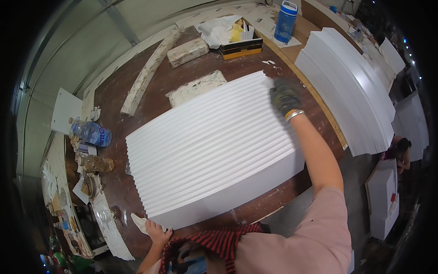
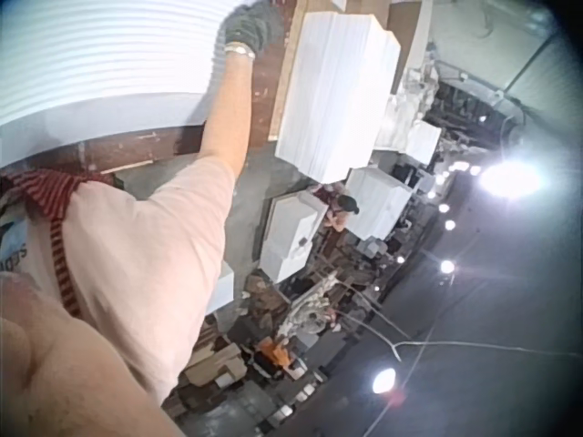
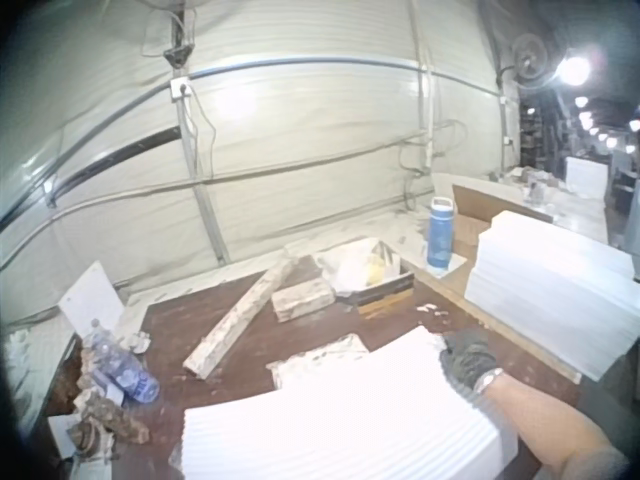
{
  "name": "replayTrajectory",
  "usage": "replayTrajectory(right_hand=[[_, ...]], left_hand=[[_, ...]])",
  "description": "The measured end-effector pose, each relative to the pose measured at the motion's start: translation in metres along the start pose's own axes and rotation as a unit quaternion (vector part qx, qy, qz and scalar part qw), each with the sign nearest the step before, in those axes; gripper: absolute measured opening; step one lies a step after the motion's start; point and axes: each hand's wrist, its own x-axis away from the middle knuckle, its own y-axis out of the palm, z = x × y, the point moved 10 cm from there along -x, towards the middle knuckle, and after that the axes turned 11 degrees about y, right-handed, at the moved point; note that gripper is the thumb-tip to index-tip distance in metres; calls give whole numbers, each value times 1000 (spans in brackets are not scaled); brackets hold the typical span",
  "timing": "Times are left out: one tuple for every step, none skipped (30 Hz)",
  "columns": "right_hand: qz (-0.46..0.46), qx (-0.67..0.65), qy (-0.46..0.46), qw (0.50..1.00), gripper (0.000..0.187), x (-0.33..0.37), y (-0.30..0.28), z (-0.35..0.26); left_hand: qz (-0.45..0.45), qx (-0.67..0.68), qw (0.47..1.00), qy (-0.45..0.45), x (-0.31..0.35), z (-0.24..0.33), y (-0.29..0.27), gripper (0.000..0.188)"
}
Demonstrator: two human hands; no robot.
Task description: The person smooths the surface of a white corrugated foam panel using a metal scraper and a cloth. They repeatedly scrape and wipe the panel, repositioning it on the table to access different areas.
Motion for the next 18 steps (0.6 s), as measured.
replayTrajectory(right_hand=[[4,124,40,991,24,-7,-3,31],[7,120,78,990,24,-9,-10,55],[-23,131,146,980,26,-8,-11,80],[-22,65,156,985,26,-5,-15,85],[-27,-6,170,985,28,3,-19,87],[-45,-65,200,977,31,12,-18,87],[-67,-194,180,962,33,21,-18,72],[-100,-310,176,929,35,31,-13,55],[-138,-417,189,878,38,41,-7,38],[-171,-447,190,857,37,52,-6,19],[-198,-483,168,836,37,64,-10,-3],[-227,-508,167,814,37,80,-13,-21],[-252,-549,133,786,38,94,-21,-44],[-301,-544,160,766,38,113,-19,-59],[-343,-579,132,728,38,129,-25,-84],[-369,-560,125,731,39,145,-28,-102],[-397,-531,128,738,40,161,-29,-118],[-434,-576,118,682,42,176,-33,-140]], left_hand=[[5,-2,1000,4,-2,2,-3,62],[6,-2,1000,6,-3,3,-4,61],[7,0,1000,11,-5,4,-6,60],[-2,6,1000,-4,-5,2,-3,58],[23,-3,1000,13,-6,4,-9,58],[24,-6,1000,14,-6,5,-8,57],[24,-9,1000,14,-6,5,-7,57],[44,-16,999,24,-6,7,-10,56],[31,-15,999,16,-7,5,-9,55],[-3,-3,1000,-2,-8,2,-5,53],[-14,11,1000,-1,-11,4,-9,51],[-40,9,999,-6,-15,5,-14,50],[-66,9,998,-6,-21,8,-21,48],[-118,16,993,-17,-28,10,-25,47],[-77,-3,997,-13,-41,15,-50,45],[-63,-15,998,-21,-52,19,-73,42],[-35,-23,999,-15,-67,28,-98,40],[-3,44,998,-52,-83,27,-116,38]])
